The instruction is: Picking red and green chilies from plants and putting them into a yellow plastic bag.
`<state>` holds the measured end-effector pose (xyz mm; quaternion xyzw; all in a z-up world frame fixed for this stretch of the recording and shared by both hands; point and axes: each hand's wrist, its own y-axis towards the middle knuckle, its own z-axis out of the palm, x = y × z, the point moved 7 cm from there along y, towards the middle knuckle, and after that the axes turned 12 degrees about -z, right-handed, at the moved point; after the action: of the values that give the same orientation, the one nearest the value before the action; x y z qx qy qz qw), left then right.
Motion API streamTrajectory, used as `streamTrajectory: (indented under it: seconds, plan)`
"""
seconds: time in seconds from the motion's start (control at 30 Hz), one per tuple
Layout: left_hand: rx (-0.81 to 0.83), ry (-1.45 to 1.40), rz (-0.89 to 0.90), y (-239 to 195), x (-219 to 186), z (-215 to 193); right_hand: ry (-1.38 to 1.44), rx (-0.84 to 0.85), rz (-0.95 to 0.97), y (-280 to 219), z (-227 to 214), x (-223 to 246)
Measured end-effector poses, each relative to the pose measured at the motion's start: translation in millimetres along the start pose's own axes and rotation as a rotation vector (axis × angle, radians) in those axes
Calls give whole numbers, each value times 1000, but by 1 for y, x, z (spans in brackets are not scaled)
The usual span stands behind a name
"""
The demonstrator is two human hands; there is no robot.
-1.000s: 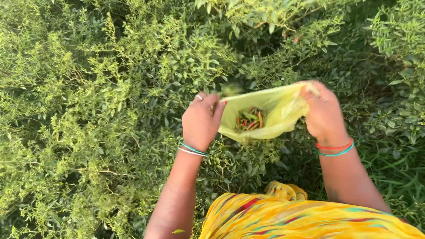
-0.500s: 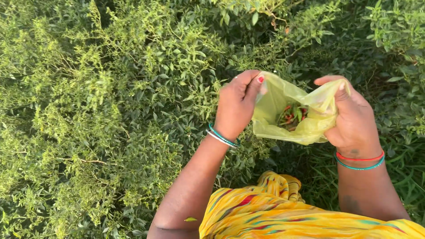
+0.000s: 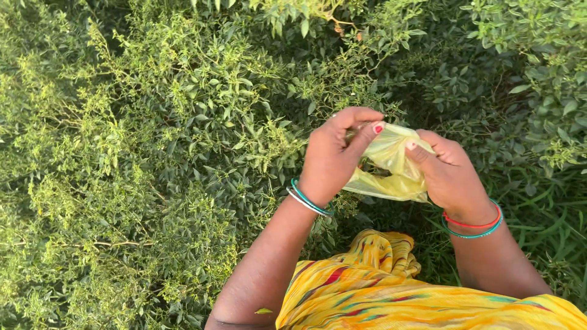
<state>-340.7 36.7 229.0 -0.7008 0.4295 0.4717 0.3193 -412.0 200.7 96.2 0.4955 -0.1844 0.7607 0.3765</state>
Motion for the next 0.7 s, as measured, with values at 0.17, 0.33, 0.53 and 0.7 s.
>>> streamTrajectory:
  seconds: [0.17, 0.33, 0.53, 0.7]
  plan:
    - [-349, 297, 248, -23, -15, 3, 110, -190, -116, -1, 1, 36]
    - [-198, 157, 16, -47, 68, 60, 158, -371, -320, -9, -24, 65]
    - [402, 590, -57, -72, 168, 132, 137, -443, -466, -17, -40, 90]
    - [265, 1695, 174, -74, 403, 120, 6, -469, -540, -25, -47, 96]
